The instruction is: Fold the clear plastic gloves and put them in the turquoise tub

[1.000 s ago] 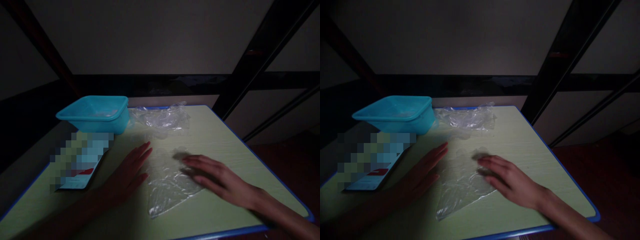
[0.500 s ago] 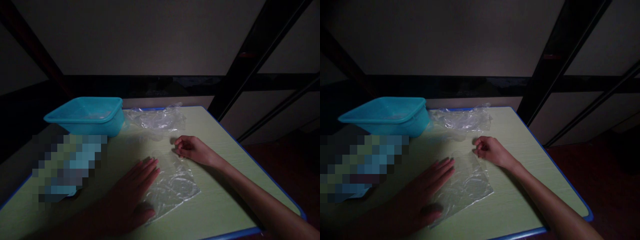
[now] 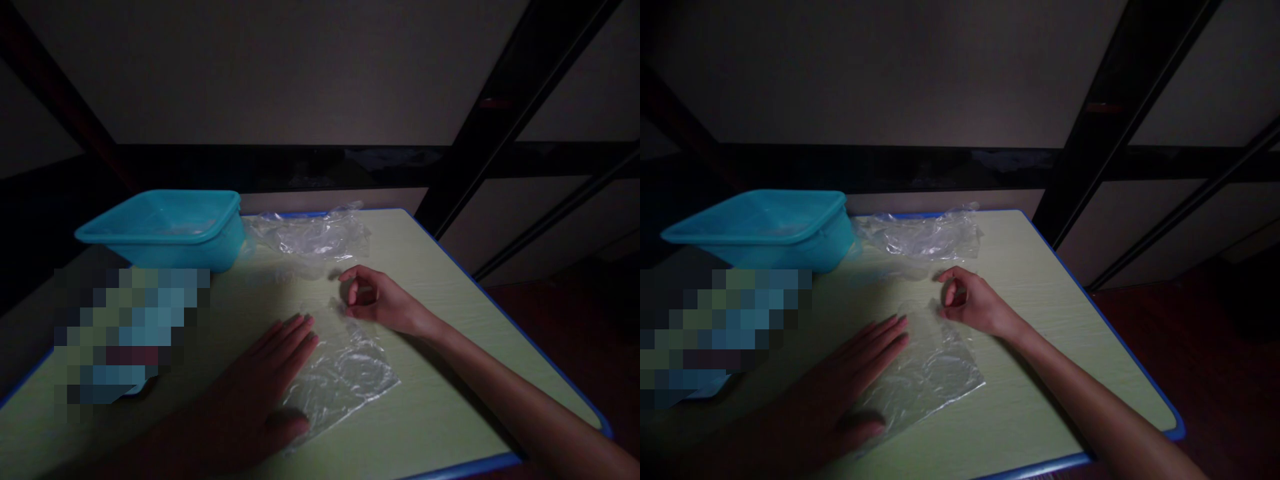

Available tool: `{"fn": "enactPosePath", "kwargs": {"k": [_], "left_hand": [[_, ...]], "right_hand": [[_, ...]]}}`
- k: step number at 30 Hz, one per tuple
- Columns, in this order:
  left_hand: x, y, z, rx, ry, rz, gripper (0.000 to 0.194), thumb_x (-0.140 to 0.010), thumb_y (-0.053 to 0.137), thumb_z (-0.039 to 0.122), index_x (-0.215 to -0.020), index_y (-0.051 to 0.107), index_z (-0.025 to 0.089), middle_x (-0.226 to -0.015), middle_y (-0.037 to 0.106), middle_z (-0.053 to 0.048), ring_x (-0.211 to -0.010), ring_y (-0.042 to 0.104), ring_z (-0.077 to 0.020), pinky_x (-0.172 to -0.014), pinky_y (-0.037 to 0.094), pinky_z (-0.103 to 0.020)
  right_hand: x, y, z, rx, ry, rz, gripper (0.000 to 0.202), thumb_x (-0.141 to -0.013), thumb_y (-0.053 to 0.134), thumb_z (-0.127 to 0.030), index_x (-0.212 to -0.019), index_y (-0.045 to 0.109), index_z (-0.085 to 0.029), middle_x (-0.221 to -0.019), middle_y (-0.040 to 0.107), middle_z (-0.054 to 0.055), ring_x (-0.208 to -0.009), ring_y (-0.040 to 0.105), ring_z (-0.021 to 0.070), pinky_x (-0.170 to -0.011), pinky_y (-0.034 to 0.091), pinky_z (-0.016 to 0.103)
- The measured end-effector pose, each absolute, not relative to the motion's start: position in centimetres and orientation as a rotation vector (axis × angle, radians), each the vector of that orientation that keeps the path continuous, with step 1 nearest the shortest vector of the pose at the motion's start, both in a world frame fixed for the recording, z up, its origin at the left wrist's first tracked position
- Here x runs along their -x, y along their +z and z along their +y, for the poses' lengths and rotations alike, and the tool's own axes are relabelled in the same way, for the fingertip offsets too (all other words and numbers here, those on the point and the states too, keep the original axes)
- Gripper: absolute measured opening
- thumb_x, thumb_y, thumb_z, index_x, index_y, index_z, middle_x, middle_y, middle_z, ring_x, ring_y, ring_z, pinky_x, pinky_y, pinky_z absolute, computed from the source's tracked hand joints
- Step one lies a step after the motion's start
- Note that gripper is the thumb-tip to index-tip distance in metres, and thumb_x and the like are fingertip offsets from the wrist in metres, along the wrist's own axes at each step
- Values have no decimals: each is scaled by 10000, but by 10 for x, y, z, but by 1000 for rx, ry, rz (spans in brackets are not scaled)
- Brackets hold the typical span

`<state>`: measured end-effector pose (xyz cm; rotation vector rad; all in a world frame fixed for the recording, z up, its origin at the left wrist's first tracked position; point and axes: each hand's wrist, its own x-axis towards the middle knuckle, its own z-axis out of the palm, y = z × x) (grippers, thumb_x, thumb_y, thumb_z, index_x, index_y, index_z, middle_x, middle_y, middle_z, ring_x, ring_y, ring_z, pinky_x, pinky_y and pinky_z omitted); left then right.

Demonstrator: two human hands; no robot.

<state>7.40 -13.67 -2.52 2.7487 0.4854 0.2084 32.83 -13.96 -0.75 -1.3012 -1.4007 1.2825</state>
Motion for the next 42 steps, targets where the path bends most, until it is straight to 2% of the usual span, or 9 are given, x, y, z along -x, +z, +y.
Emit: {"fn": "enactPosePath", "kwargs": {"k": [10, 14, 26, 33, 38, 42], "left_hand": [[-73, -26, -136, -2798, 175, 476, 842, -811, 549, 397, -1438, 22, 205, -1520, 98, -115, -1371, 129, -315, -1077, 228, -520], [-73, -27, -136, -2799, 182, 475, 829, -812, 531, 423, -1436, 33, 198, -1519, 98, -118, -1370, 130, -320, -1071, 240, -524], [-72, -29, -135, -2842, 194, 447, 767, -808, 552, 435, -1427, 171, 189, -1515, 128, -114, -1365, 163, -316, -1074, 237, -510], [-73, -26, -134, -2861, 187, 421, 697, -860, 468, 430, -1434, 149, 197, -1513, 146, -101, -1366, 171, -301, -1075, 235, -499], [-74, -23, -134, -2870, 247, 377, 652, -900, 374, 437, -1442, 104, 195, -1521, 88, -101, -1375, 108, -313, -1077, 188, -534], [-74, -19, -134, -2848, 147, 249, 645, -901, 372, 478, -1437, 149, 198, -1513, 136, -97, -1373, 134, -301, -1095, 156, -516]], "right_hand": [[-332, -7, -140, 1361, 1214, -1367, 460, -528, 637, -126, -946, 453, -179, -672, 482, -68, -544, 474, 68, -528, 404, 216], [-334, -7, -140, 1406, 1145, -1418, 446, -552, 624, -130, -961, 454, -187, -687, 490, -59, -545, 481, 75, -528, 411, 225], [-339, -13, -143, 1460, 915, -1624, 378, -645, 583, -104, -998, 472, -177, -714, 507, -43, -533, 479, 73, -495, 399, 208], [-337, -7, -145, 1508, 833, -1690, 365, -668, 536, -82, -1017, 468, -166, -699, 527, -37, -523, 489, 80, -489, 404, 205], [-337, -7, -146, 1531, 789, -1712, 380, -674, 519, -76, -1039, 453, -163, -698, 535, -33, -515, 491, 83, -484, 401, 210], [-338, -10, -146, 1532, 774, -1726, 399, -675, 510, -79, -1060, 442, -162, -700, 543, -26, -519, 500, 92, -494, 410, 222]]}}
